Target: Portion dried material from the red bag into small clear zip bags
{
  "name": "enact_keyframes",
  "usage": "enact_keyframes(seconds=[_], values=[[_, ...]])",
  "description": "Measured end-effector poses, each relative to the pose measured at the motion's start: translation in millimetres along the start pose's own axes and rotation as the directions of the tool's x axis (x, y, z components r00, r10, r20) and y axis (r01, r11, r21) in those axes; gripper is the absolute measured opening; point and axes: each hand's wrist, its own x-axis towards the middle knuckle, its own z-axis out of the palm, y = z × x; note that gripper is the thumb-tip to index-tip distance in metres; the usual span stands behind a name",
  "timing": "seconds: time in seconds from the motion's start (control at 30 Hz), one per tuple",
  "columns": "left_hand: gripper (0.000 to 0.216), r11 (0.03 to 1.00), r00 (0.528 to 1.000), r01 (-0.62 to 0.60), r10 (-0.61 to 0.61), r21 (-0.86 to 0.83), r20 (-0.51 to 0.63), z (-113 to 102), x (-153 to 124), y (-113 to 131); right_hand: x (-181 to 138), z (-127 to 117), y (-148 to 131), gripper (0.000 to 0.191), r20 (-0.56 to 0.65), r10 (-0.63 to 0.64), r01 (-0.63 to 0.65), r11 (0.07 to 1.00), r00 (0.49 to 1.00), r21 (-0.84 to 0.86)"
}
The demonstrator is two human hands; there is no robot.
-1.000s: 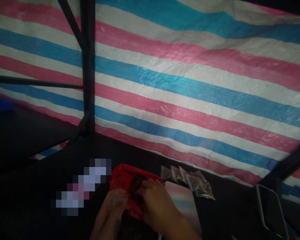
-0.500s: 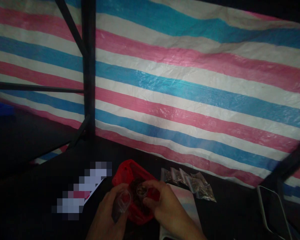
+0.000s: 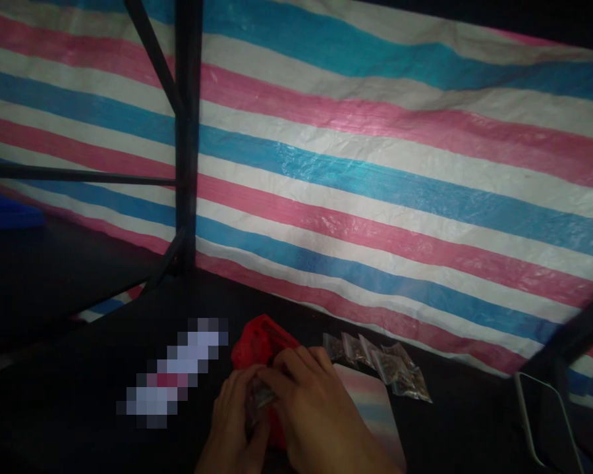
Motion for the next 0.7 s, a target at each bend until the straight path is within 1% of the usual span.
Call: enact_keyframes(seconds=[0.1,0.2,0.37,0.43,0.5,0.53,0.57,0.6,0.63,0.7], values=[[0.039,0.990,0.993,0.117,-0.117,-0.079,0.007,-1.4,2.8,3.7,2.7,-6.0,-4.5,0.050,-0.051,-0.091,0.086,0.992,0.995,-0.095],[0.038,0.968,0.980,0.199,-0.200,-0.151,0.005,-6.7,6.5,10.1,3.4,-8.0,-6.1,0.048,-0.105,-0.128,0.114,0.985,0.986,-0.132],[0.044,0.931,0.950,0.303,-0.278,-0.204,0.142,-23.9,15.3,14.6,4.5,-9.3,-5.7,0.046,-0.185,-0.131,0.114,0.988,0.974,-0.102],[0.044,0.928,0.941,0.323,-0.293,-0.186,0.171,-28.4,17.8,13.6,6.4,-9.7,-5.4,0.041,-0.221,-0.094,0.080,0.994,0.971,-0.070],[0.043,0.935,0.940,0.325,-0.302,-0.144,0.159,-29.7,19.4,12.1,9.2,-8.2,-4.8,0.037,-0.274,0.008,-0.017,0.999,0.962,-0.030],[0.042,0.940,0.941,0.322,-0.305,-0.111,0.144,-29.5,19.9,11.3,10.7,-6.3,-4.4,0.036,-0.283,0.074,-0.081,0.997,0.956,-0.012],[0.040,0.945,0.943,0.318,-0.308,-0.072,0.129,-28.9,20.5,10.7,12.2,-3.5,-3.8,0.036,-0.269,0.136,-0.142,0.990,0.954,-0.004],[0.037,0.947,0.942,0.320,-0.314,-0.027,0.122,-28.3,21.0,10.4,13.5,-0.1,-3.1,0.036,-0.227,0.184,-0.191,0.982,0.956,-0.006],[0.034,0.946,0.938,0.324,-0.324,0.021,0.121,-27.7,21.7,10.6,14.6,3.9,-2.3,0.036,-0.160,0.218,-0.224,0.974,0.963,-0.020],[0.029,0.938,0.927,0.327,-0.342,0.115,0.152,-27.9,23.6,12.9,16.4,11.7,-0.4,0.035,0.021,0.253,-0.251,0.965,0.967,-0.074]])
